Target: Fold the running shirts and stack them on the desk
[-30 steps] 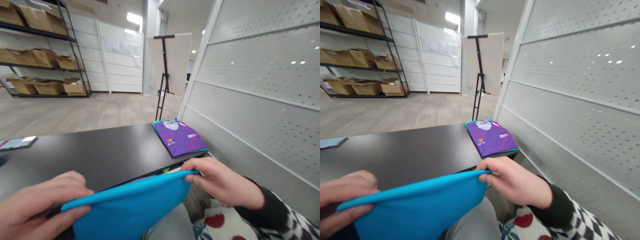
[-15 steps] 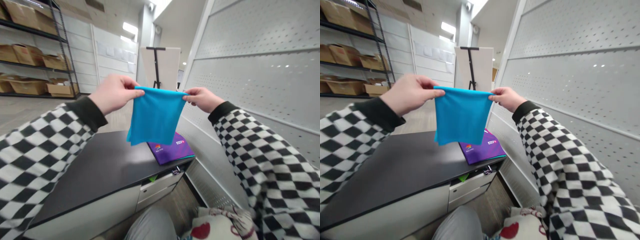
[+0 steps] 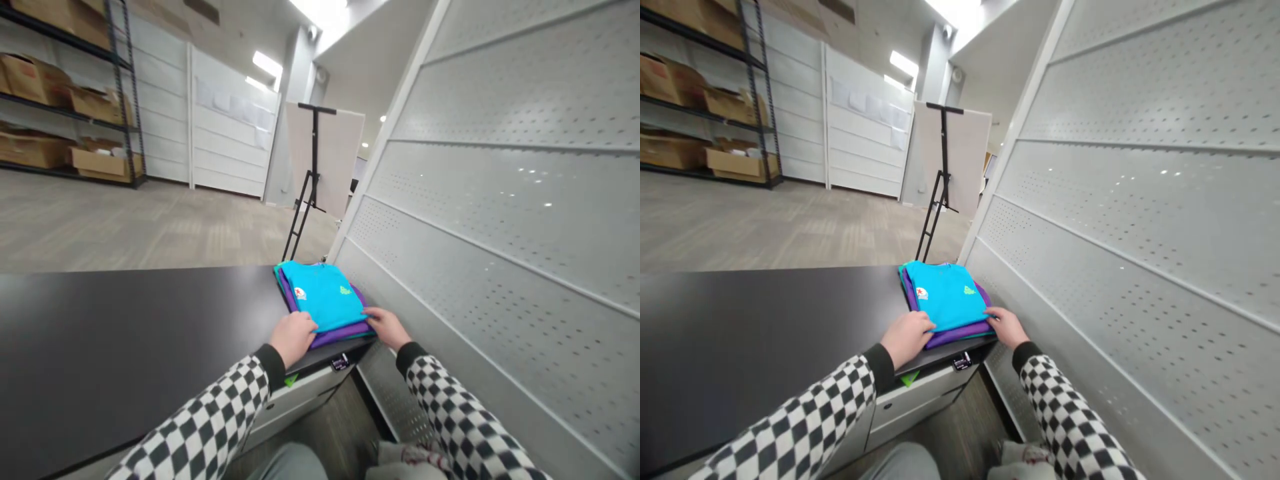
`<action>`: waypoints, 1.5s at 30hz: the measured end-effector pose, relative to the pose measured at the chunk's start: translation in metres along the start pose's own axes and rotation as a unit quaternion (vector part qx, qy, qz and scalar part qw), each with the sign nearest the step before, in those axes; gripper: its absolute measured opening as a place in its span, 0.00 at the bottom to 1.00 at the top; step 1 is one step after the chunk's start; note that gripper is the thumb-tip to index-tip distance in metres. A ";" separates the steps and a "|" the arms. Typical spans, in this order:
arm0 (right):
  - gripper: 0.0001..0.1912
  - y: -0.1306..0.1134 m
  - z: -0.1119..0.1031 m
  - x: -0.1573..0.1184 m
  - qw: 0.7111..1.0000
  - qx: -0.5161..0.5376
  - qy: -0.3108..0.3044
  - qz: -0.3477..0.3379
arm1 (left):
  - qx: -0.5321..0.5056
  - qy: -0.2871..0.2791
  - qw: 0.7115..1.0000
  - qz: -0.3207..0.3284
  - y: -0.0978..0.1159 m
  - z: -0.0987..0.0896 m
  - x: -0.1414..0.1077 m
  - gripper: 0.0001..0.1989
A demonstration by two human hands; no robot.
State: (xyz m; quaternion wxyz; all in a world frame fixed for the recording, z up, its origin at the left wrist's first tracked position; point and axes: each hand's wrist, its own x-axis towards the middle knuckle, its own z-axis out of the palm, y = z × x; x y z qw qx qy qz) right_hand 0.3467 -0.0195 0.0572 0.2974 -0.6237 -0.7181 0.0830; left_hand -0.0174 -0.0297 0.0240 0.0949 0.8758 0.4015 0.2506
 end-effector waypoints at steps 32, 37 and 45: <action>0.23 -0.193 0.090 -0.028 0.947 -0.075 -0.100 -0.296 | -0.564 0.012 0.795 -0.223 -0.024 -0.024 -0.133 0.16; 0.25 -0.280 0.196 0.016 0.953 -0.013 -0.135 -0.270 | -0.604 0.103 0.742 -0.272 -0.048 -0.049 -0.190 0.12; 0.36 -0.276 0.296 0.035 0.979 -0.029 -0.121 -0.164 | -0.064 0.350 0.882 -0.308 -0.172 -0.234 -0.339 0.15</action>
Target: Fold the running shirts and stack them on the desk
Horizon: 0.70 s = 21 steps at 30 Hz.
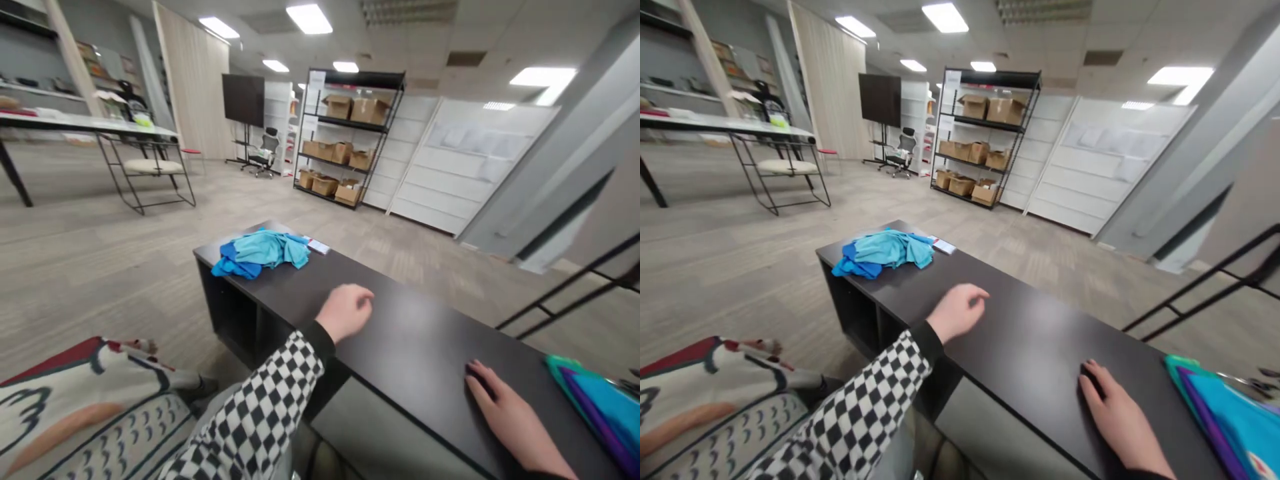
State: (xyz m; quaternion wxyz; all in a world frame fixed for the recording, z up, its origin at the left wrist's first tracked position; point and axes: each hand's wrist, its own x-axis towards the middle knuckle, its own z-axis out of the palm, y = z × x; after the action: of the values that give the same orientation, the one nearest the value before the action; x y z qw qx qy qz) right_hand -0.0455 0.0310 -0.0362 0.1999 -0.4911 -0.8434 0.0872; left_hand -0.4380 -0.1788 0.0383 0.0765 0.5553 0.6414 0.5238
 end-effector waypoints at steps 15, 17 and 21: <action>0.35 -0.003 -0.013 -0.006 0.999 -0.012 0.029 0.015 | 0.403 0.140 0.872 -0.239 -0.139 -0.161 0.028 0.19; 0.33 -0.005 -0.011 -0.007 0.999 -0.005 0.031 0.006 | 0.381 0.124 0.885 -0.236 -0.139 -0.170 0.031 0.18; 0.33 -0.008 -0.006 -0.007 1.000 -0.001 0.030 0.006 | 0.311 0.090 0.922 -0.212 -0.127 -0.212 0.056 0.11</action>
State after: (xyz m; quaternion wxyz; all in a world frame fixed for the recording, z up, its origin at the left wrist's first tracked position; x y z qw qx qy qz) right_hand -0.0463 0.0202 -0.0299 0.2245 -0.4991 -0.8338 0.0727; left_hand -0.6833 -0.2377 0.0630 -0.0490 0.3529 0.8787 0.3177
